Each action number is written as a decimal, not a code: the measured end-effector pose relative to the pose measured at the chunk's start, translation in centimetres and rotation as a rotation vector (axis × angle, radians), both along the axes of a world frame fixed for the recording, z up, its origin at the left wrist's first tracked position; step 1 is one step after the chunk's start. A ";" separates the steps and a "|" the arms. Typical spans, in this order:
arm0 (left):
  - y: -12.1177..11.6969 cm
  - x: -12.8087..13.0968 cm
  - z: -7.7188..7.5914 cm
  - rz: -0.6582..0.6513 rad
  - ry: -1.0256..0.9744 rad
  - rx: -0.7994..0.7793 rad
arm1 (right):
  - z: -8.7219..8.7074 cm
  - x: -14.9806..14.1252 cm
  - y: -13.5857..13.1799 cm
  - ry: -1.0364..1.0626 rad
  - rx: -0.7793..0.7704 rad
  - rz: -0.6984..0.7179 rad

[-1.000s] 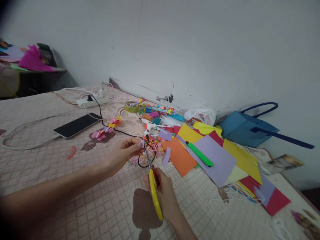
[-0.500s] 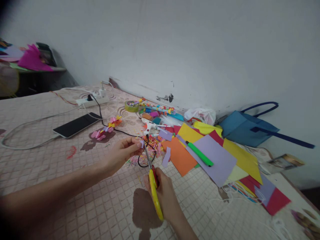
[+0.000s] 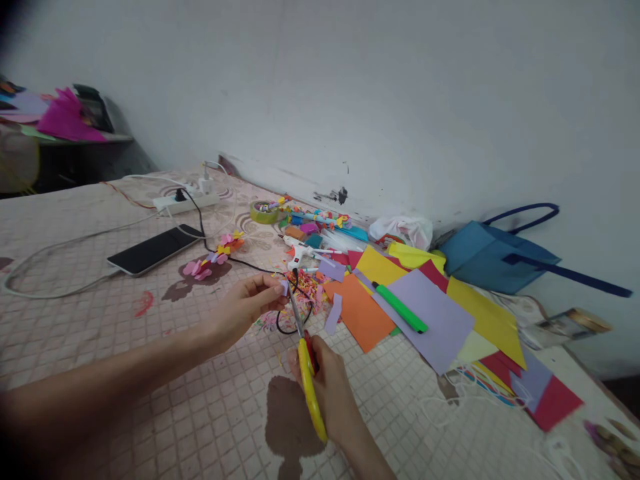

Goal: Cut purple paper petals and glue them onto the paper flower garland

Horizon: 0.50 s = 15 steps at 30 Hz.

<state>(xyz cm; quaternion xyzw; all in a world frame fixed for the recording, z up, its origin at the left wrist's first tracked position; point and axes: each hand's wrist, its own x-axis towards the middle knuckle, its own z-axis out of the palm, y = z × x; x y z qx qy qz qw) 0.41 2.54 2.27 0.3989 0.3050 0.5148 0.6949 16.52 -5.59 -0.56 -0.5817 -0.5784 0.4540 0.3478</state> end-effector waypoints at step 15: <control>0.1 -0.1 0.1 -0.009 -0.002 -0.003 | 0.2 -0.1 0.0 0.034 0.007 0.016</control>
